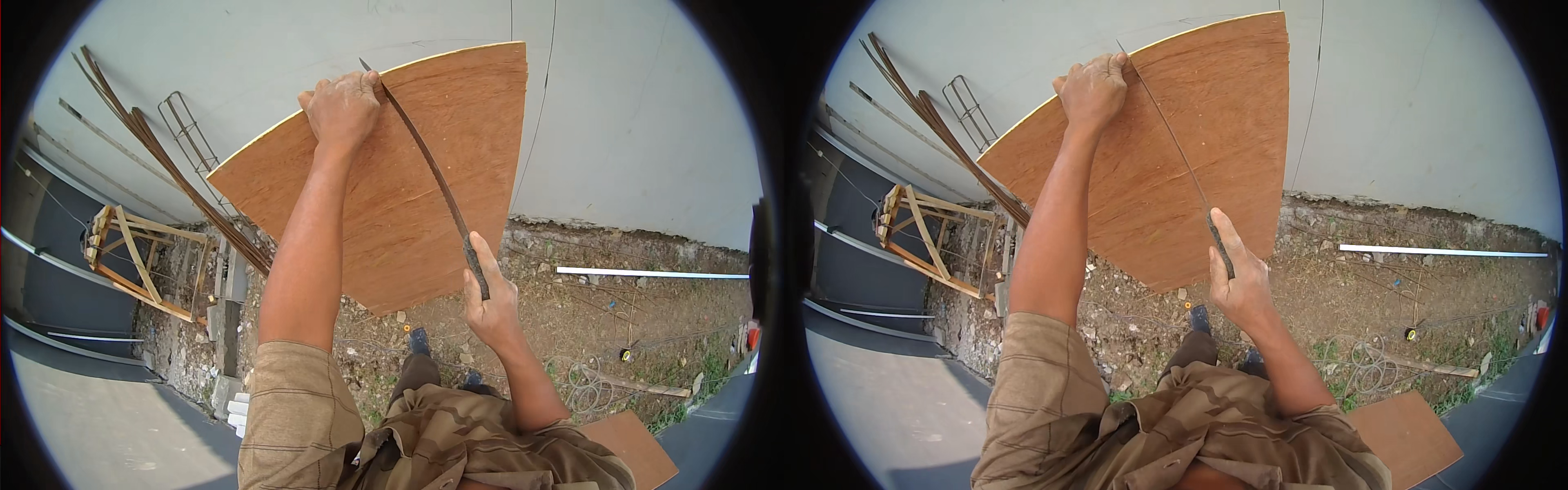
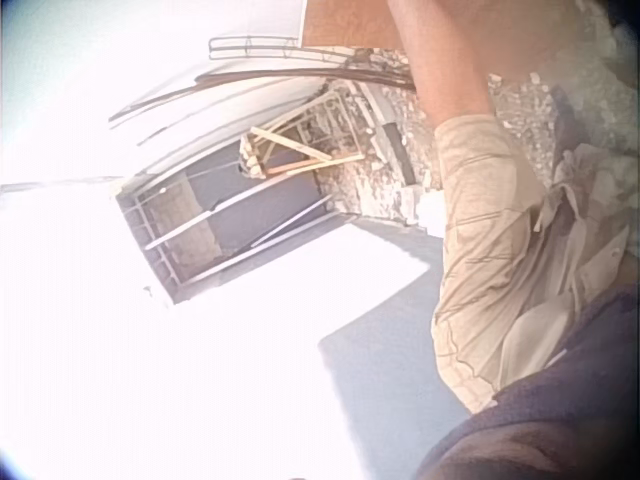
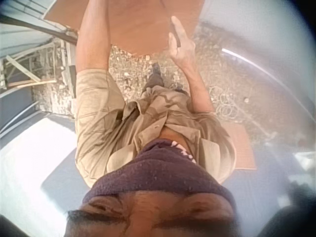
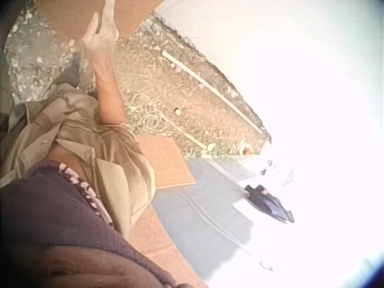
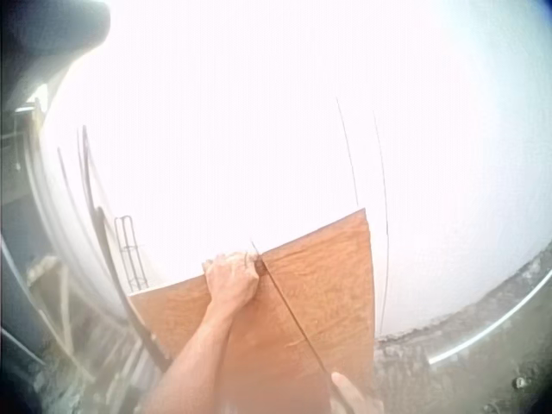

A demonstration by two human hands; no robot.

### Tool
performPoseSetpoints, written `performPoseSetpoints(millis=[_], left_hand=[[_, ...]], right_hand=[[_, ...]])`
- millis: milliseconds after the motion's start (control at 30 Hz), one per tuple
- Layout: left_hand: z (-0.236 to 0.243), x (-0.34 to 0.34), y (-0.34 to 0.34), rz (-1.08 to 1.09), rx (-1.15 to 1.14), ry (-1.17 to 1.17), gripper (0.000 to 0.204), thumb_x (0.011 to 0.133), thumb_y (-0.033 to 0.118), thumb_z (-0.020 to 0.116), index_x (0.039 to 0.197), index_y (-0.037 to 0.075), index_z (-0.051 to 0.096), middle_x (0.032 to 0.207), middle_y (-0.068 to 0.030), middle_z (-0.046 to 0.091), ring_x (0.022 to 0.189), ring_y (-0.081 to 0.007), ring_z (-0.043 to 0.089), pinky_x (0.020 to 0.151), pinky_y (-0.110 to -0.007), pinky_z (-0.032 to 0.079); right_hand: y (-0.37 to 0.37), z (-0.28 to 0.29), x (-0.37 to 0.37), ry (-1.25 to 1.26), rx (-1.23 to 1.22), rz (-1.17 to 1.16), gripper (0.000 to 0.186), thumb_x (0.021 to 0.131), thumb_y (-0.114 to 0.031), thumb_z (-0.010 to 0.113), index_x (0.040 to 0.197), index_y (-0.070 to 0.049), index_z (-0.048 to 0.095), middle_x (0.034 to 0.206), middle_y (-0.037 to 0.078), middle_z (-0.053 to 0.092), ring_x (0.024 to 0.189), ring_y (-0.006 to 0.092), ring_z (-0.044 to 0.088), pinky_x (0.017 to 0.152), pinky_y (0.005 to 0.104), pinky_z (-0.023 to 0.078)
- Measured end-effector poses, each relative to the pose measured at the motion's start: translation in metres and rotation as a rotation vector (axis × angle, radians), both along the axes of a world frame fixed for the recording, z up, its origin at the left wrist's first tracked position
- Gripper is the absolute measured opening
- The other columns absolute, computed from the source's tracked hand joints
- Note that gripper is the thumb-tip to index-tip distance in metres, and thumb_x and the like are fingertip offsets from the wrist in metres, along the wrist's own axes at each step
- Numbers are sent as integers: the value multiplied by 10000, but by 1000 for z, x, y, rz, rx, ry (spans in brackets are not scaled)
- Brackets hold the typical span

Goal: Sawing a piece of wood and then a larger sheet of plywood using a hand saw.

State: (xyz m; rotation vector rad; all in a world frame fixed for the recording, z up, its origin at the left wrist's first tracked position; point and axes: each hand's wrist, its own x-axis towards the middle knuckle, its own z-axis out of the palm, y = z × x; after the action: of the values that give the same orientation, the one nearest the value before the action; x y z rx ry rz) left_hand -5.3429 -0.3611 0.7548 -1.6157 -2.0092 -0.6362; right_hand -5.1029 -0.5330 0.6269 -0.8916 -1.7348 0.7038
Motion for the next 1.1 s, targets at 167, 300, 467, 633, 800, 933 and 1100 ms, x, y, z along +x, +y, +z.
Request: performPoseSetpoints(millis=[167,300,467,633,800,933,1100], left_hand=[[9,6,-13,-38,-4,0,437,1005,386,377,812,127,672,845,-39,693,867,-246,569,812,-410,312],[12,4,-7,-14,-55,-22,434,1009,415,353,925,149,684,939,-55,703,928,-262,579,851,-428,318],[4,-5,7,-8,-29,18,437,1012,389,339,903,150,687,939,-44,700,927,-257,568,863,-419,311],[8,-4,6,34,-56,-11,447,1015,414,322,950,159,684,992,-38,697,973,-263,573,874,-436,315],[11,-3,7,26,-92,-33,456,1013,441,311,1022,170,677,1033,-53,697,1028,-279,580,904,-458,317],[10,-12,22,20,-144,-44,451,1015,413,311,977,156,679,1007,-35,701,992,-266,574,897,-429,305],[-1,-14,22,-9,-6,36,457,1010,417,325,936,155,693,995,-32,703,964,-256,581,883,-438,310]], right_hand=[[82,78,-58,-62,-252,37,527,915,-72,535,1422,-140,407,786,238,649,713,387,657,660,445,502],[98,75,-75,-9,-142,40,526,912,-67,539,1416,-138,410,700,243,615,672,403,635,646,456,486],[-3,-4,-3,34,151,-98,550,905,-51,547,1429,-140,408,1090,233,649,874,400,662,762,427,525],[23,37,-20,36,-155,49,543,914,-74,544,1434,-130,398,1022,249,658,871,390,666,754,425,519],[107,69,-76,39,-65,70,515,937,-125,523,1435,-136,389,716,222,616,623,394,603,629,456,477],[57,19,-44,37,-220,102,541,920,-83,542,1434,-136,382,839,257,646,737,418,637,669,461,500],[9,2,-16,27,-77,38,559,914,-54,541,1441,-139,378,1053,268,642,848,409,664,732,438,525]])
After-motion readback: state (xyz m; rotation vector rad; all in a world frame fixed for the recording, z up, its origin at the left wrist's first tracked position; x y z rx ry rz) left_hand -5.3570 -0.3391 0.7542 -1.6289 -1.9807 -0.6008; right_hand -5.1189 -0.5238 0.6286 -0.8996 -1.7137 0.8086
